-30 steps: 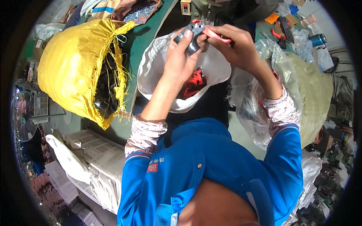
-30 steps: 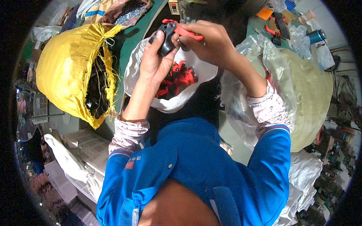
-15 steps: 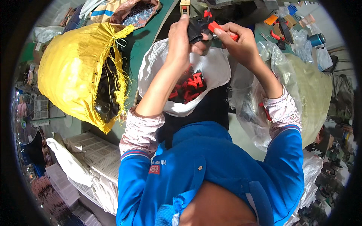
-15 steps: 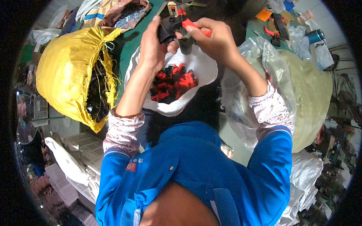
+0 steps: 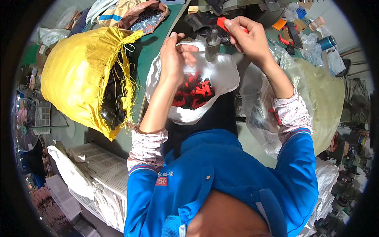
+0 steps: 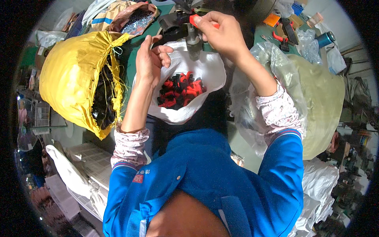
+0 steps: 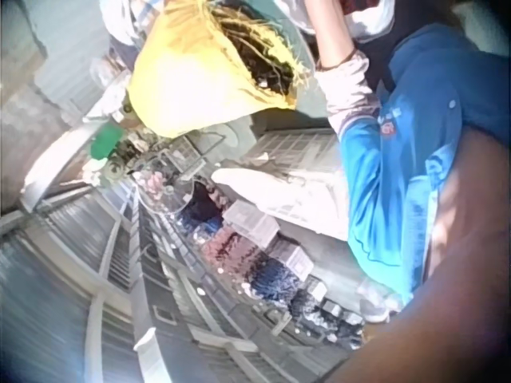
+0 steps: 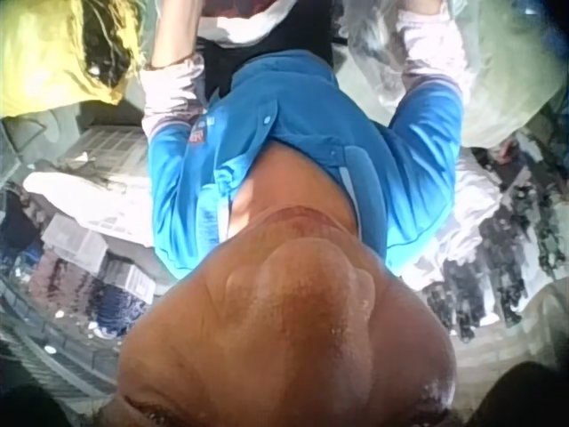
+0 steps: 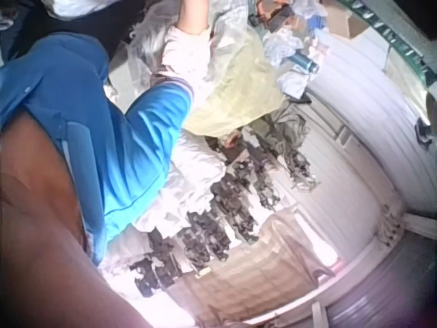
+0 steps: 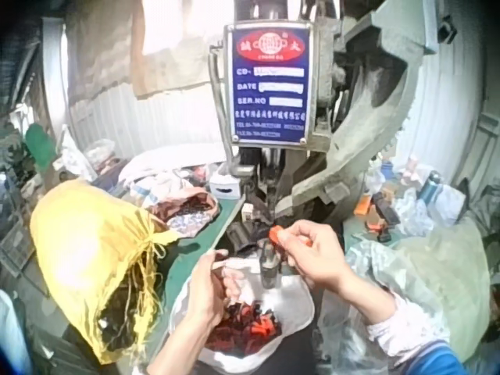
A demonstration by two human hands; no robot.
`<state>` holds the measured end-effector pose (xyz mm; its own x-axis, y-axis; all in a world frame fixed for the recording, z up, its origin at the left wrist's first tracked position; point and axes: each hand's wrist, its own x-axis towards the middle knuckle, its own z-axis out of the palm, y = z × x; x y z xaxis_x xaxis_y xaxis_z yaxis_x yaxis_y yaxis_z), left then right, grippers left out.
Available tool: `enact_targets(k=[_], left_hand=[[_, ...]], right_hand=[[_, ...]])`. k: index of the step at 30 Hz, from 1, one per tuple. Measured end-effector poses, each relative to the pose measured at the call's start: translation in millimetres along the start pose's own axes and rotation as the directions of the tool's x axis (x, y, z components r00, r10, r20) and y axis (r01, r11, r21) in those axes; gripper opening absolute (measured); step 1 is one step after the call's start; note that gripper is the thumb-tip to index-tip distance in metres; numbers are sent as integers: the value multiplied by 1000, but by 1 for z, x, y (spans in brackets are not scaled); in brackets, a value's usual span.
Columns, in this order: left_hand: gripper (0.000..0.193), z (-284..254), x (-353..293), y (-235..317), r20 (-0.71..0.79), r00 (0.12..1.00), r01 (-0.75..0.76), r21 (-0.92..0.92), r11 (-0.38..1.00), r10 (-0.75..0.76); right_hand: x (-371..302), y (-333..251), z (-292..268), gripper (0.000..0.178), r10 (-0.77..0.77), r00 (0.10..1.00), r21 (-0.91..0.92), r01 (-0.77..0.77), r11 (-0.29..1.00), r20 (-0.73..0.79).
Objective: The person repeatedly picks small black and red plastic parts from bags, joins them by hand, and places the assembled units into a white sack. The person also briefly touches their face area and adjusts the yellow bag during the process.
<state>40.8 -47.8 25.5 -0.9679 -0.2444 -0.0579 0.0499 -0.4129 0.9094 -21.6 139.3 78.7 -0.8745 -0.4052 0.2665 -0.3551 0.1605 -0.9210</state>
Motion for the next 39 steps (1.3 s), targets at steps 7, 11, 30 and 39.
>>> enact_targets(k=[7,11,30,39], left_hand=[[45,-30,-14,-9,-27,998,50,-318,947,-61],[52,-43,-32,-23,-88,956,173,-602,780,-280],[25,-66,-37,-55,41,999,43,-407,912,-29],[20,-68,-39,-61,5,993,110,-401,909,-118]], right_hand=[[-27,2,45,23,-554,827,-450,533,716,99],[-38,48,67,34,-694,690,-495,684,535,203],[-56,101,94,30,-750,642,-412,733,542,156],[-60,102,94,35,-730,663,-392,723,570,162]])
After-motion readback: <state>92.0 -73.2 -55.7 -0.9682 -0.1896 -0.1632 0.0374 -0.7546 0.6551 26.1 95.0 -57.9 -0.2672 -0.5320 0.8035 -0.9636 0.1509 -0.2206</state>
